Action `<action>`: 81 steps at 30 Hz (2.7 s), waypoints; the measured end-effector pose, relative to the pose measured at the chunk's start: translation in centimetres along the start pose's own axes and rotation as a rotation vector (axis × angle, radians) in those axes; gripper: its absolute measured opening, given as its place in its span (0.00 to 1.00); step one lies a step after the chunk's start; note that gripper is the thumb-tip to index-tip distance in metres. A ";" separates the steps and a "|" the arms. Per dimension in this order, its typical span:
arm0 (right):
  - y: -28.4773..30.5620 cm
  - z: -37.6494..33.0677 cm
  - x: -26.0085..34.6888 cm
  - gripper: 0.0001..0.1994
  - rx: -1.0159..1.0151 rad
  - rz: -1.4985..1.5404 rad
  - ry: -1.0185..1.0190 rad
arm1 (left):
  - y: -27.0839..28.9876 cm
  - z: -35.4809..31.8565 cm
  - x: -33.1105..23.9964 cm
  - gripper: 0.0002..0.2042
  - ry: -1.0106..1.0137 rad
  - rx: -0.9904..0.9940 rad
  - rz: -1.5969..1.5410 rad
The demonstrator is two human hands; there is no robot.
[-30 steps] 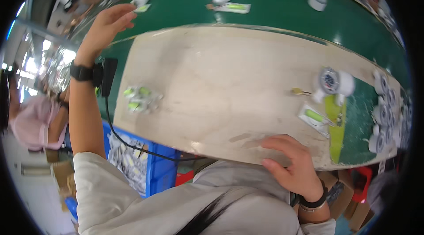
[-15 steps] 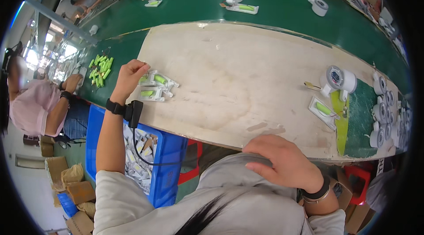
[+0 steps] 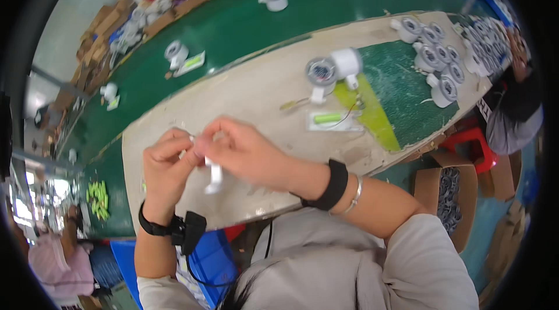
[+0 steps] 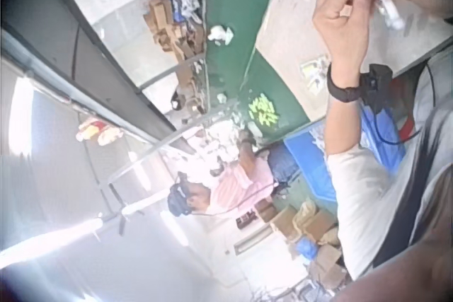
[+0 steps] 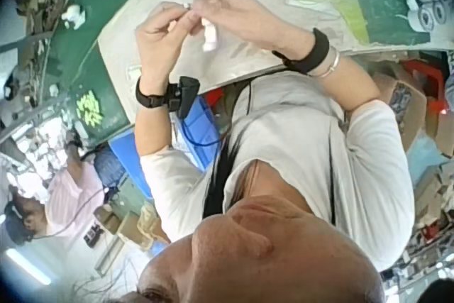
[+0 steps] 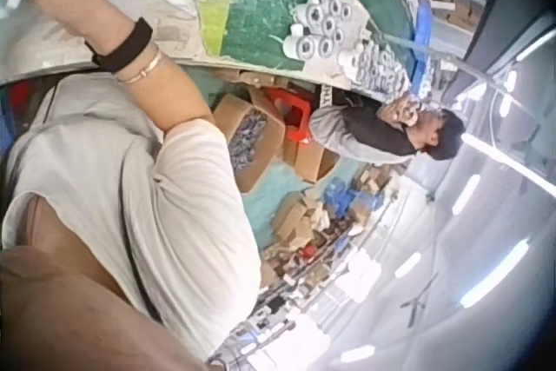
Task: Assembling electronic components into plastic housings on a factory assembly line.
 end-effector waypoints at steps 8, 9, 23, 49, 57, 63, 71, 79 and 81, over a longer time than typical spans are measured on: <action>4.7 -5.7 3.2 0.18 -0.059 0.739 -0.320 | -5.7 5.3 0.0 0.04 -0.207 0.243 -0.226; 5.3 -6.1 3.5 0.20 -0.082 0.812 -0.331 | -6.2 6.4 0.0 0.04 -0.206 0.257 -0.226; 12.6 -6.8 4.1 0.07 0.015 0.502 -0.298 | -9.3 25.4 7.6 0.15 -0.342 0.283 -0.088; 3.9 -9.3 1.4 0.07 -0.036 0.141 -0.298 | -0.6 -3.1 2.3 0.25 -0.186 0.367 0.309; 3.3 -12.0 0.9 0.06 -0.219 0.102 -0.223 | -0.6 3.5 6.6 0.17 -0.030 0.246 0.564; 4.0 -13.1 0.5 0.05 -0.277 0.035 -0.207 | -3.6 4.9 8.6 0.16 -0.052 0.730 0.661; 3.8 -9.1 0.7 0.04 -0.288 -0.224 -0.106 | -2.1 -2.4 6.4 0.10 0.211 0.089 -0.197; 0.3 -0.9 -1.6 0.02 -0.216 -0.888 0.050 | -2.7 -5.9 4.6 0.09 0.198 -0.389 -0.664; -0.4 -0.5 -2.2 0.02 -0.218 -0.904 0.115 | -2.8 -6.3 4.8 0.10 0.190 -0.461 -0.609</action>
Point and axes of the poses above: each hand's wrist, its own z-axis towards the middle knuckle, its own y-axis out of the back of the hand, x = y × z, the point moved 1 cm from there along z, towards the middle knuckle, and after that the axes turned 11 degrees about -y, right-handed, at the moved point
